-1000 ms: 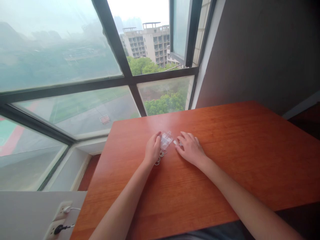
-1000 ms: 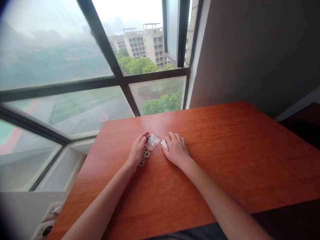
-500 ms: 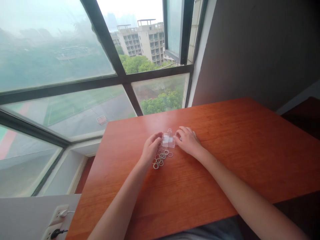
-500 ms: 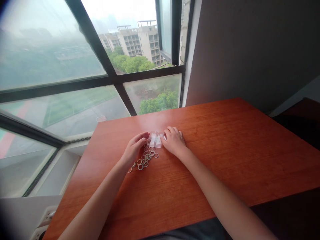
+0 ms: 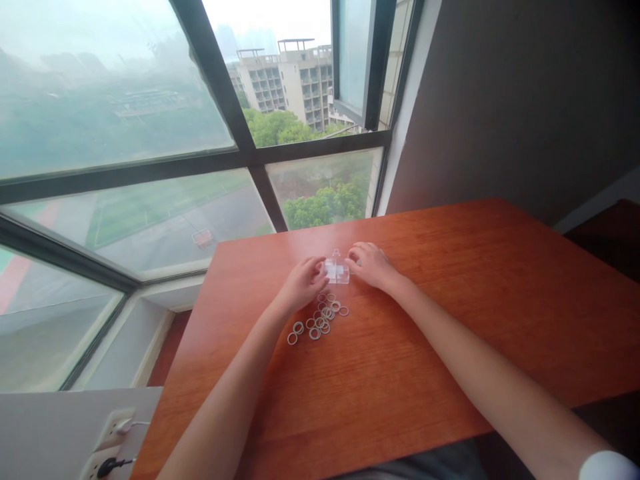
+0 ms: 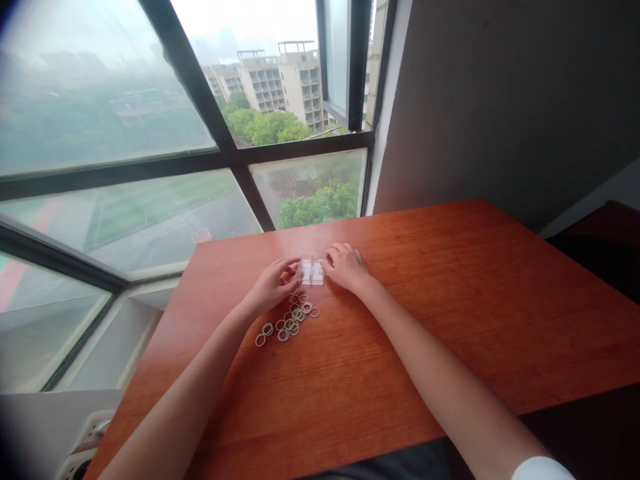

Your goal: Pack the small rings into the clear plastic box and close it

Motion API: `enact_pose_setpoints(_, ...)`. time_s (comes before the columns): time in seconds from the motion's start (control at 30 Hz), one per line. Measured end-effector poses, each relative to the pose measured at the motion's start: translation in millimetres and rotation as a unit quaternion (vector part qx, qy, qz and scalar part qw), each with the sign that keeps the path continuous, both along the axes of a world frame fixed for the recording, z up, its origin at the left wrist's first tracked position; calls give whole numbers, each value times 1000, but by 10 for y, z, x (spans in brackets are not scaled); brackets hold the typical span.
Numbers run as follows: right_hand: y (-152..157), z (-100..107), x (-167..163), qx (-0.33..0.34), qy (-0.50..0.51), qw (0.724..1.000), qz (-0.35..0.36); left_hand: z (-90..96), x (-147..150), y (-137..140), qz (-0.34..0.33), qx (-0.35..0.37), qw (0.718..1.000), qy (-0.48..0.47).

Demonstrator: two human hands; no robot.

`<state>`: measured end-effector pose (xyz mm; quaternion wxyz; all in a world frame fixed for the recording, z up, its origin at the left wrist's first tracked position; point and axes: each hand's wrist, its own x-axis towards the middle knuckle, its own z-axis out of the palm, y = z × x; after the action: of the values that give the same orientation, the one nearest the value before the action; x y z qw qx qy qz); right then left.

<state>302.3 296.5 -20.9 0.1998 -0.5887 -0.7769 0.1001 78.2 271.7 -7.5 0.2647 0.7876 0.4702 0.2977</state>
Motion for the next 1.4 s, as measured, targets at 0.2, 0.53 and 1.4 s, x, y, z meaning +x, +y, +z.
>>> enact_pose_setpoints(0.2, 65, -9, -46, 14, 3, 1000, 27, -50, -58, -123, 30, 0, 999, -10)
enact_pose_setpoints(0.53, 3, 10, 162, 37, 41, 991, 122, -44, -13, -142, 34, 12, 999, -2)
enact_pose_setpoints(1.4, -303, 97, 286, -15, -46, 999, -8, 8, -2, -165, 37, -3, 999, 8)
